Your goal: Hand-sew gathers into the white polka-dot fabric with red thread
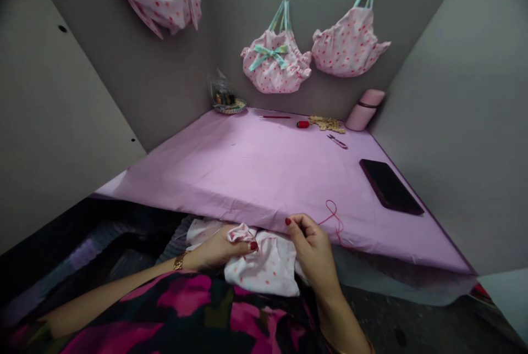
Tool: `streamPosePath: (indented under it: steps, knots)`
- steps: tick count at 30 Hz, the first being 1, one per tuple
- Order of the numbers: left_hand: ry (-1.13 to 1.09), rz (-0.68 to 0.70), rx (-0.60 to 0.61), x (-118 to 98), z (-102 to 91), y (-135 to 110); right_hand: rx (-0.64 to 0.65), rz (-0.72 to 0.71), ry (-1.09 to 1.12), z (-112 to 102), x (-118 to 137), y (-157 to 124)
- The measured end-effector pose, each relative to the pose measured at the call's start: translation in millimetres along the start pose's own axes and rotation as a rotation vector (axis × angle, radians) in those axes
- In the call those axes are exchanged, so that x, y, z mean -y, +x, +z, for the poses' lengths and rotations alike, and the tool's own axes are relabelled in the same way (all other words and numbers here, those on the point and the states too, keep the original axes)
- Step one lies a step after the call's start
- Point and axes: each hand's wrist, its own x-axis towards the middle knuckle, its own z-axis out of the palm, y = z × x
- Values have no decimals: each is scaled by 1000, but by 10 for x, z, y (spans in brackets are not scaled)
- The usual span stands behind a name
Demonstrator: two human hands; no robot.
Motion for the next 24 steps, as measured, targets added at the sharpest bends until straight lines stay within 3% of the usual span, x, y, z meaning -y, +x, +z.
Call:
streamPosePath:
  steps: [6,11,17,24]
  knots:
    - [1,-9,6,14,-5,12,-80,-54,-151,-30,-49,42]
    - [-57,-9,-5,33,-4,8,-129,-88,-257,54,28,-80]
    - [-55,26,-9,11,-11,4,281,-160,-351,252,157,-286]
    - [-29,24,-90,40,-10,9,225,-188,-353,252,99,-332]
